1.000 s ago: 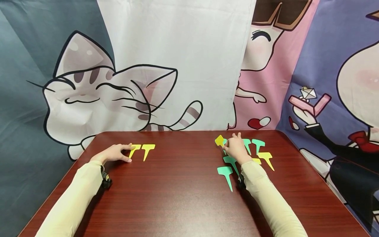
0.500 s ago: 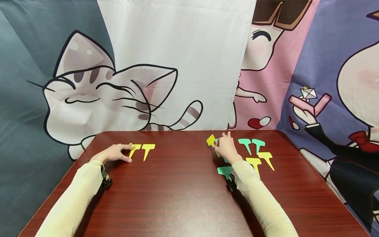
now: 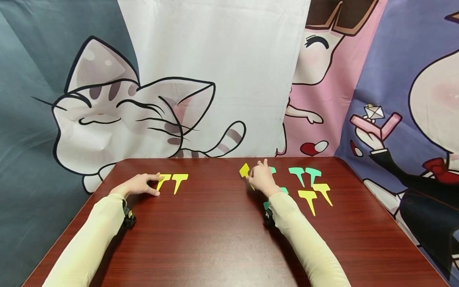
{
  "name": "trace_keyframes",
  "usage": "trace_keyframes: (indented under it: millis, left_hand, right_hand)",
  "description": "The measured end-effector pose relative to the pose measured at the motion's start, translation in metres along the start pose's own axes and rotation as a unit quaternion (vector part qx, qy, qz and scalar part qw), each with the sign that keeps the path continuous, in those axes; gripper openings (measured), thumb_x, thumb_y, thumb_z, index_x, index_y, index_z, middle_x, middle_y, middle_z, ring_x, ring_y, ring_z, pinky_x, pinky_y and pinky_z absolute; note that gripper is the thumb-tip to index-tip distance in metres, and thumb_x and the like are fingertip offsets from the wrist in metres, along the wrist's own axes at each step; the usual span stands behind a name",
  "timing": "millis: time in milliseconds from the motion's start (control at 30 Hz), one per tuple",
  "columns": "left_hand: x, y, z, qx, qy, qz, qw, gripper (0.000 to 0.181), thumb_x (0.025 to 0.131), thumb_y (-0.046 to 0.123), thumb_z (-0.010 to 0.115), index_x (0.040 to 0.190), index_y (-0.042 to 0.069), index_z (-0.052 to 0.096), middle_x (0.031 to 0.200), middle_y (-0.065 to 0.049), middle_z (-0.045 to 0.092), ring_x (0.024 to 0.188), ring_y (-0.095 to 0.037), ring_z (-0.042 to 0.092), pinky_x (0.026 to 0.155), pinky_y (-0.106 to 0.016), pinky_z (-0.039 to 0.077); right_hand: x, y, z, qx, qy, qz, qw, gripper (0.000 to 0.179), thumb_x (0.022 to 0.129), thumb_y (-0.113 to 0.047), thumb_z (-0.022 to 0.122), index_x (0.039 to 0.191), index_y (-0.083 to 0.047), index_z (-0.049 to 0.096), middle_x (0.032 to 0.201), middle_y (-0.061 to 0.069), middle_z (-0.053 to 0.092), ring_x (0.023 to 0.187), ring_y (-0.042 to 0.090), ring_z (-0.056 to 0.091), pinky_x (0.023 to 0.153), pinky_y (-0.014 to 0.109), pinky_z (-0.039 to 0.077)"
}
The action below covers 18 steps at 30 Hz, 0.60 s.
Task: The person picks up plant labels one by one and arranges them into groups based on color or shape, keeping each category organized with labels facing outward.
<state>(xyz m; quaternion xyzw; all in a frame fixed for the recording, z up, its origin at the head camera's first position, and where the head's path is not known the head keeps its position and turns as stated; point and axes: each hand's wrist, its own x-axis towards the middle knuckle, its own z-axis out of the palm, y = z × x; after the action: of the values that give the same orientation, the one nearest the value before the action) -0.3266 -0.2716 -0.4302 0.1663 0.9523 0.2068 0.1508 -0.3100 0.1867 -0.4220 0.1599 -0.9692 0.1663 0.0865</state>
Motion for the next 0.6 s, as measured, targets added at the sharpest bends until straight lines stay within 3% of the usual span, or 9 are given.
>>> trace_keyframes:
  millis: [133,400,467,600]
  left_hand:
    - [0.0,0.001,0.0,-0.002,0.0,-0.002,1.0,0.075,0.077,0.037,0.077,0.141,0.011,0.047,0.153,-0.016,0.03,0.14,-0.045,0.019,0.109,-0.06,0.023]
    - [0.0,0.0,0.0,-0.008,-0.001,-0.001,1.0,0.075,0.078,0.035,0.077,0.142,0.011,0.047,0.153,-0.016,0.028,0.141,-0.045,0.019,0.109,-0.06,0.024]
    - [0.0,0.0,0.0,-0.009,-0.001,-0.002,1.0,0.074,0.078,0.035,0.077,0.141,0.011,0.047,0.153,-0.016,0.029,0.141,-0.044,0.019,0.109,-0.06,0.024]
    - [0.0,0.001,0.0,-0.006,-0.002,-0.005,1.0,0.074,0.078,0.035,0.077,0.142,0.011,0.047,0.153,-0.016,0.028,0.141,-0.044,0.019,0.109,-0.06,0.024]
  right_hand:
    - [0.003,-0.006,0.005,0.005,0.001,-0.021,0.9998,0.031,0.082,-0.012,0.069,0.053,-0.008,0.062,0.056,0.003,0.064,0.13,0.046,0.041,0.114,0.059,0.013]
    - [0.009,-0.018,0.016,0.04,-0.008,-0.035,0.9986,0.036,0.084,-0.014,0.068,0.05,-0.01,0.06,0.053,0.0,0.061,0.133,0.045,0.038,0.115,0.058,0.011]
    - [0.011,-0.023,0.019,0.044,-0.014,-0.022,0.9987,0.035,0.084,-0.015,0.068,0.051,-0.01,0.06,0.059,0.003,0.066,0.136,0.044,0.035,0.113,0.062,0.015]
    - [0.014,-0.034,0.024,0.052,-0.035,0.013,0.998,0.033,0.086,-0.015,0.068,0.054,-0.009,0.062,0.089,0.015,0.073,0.141,0.042,0.025,0.105,0.069,0.023]
